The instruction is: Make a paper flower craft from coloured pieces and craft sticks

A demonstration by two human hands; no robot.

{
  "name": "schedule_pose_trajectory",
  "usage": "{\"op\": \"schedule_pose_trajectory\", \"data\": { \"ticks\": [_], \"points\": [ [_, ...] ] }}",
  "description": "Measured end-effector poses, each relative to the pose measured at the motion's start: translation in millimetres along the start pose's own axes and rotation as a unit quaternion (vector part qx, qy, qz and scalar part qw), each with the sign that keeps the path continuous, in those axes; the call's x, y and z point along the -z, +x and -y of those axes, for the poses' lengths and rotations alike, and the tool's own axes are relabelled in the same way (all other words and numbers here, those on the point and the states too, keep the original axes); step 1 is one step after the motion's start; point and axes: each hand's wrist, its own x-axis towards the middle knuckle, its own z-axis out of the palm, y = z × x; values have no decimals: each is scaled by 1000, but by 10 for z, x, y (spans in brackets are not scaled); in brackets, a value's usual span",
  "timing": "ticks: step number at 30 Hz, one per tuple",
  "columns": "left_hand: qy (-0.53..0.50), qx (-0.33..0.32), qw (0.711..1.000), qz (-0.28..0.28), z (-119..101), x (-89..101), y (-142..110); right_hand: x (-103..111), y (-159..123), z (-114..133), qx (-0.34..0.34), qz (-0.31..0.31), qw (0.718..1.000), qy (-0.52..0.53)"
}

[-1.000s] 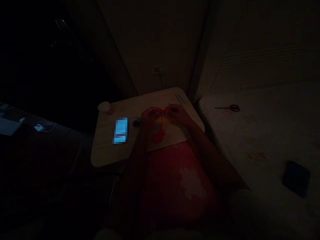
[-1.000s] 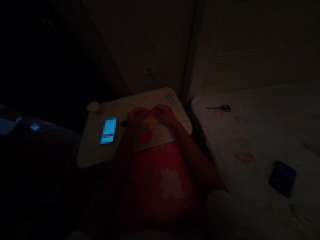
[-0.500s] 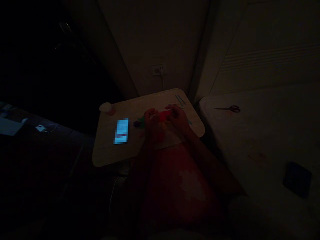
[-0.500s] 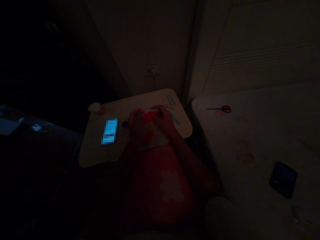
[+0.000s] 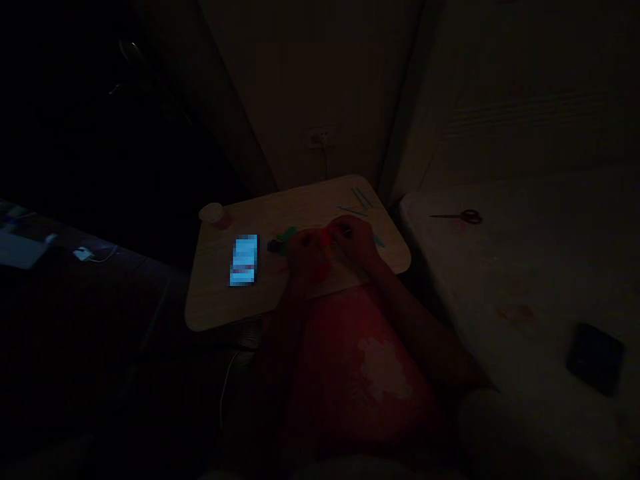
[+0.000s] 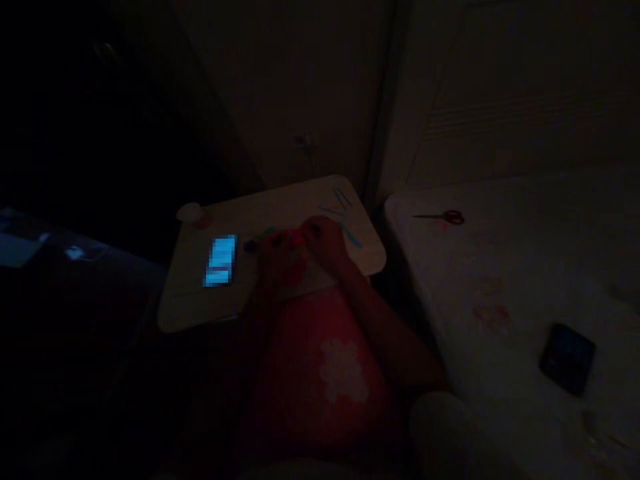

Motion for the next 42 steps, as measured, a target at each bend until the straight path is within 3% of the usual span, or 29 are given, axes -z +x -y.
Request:
{"op": "schedule_pose_trajectory", "data": {
  "ticks": [10, 18, 22, 25, 31, 34, 42],
  "points": [
    [98, -142, 982, 76, 222, 62, 93, 42, -11, 12, 77, 125, 983, -115],
    [100, -155, 979, 91, 205, 92, 93, 6, -25, -49, 76, 142, 980, -117],
    [108, -166, 974, 113, 183, 137, 121, -2, -44, 8, 81, 136, 982, -102],
    [90, -136, 980, 113, 173, 138, 125, 2, -51, 30, 89, 128, 983, -98],
    [-48, -77, 987, 135, 218, 96, 144, 4, -60, 3, 55, 79, 994, -56],
    [-100, -66, 986, 113, 237, 76, 137, -21, -75, -1, 53, 51, 997, -30],
    [-43, -172, 979, 99, 18, 62, 11, -67, -100, 19, -15, -34, 999, 19]
  ]
}}
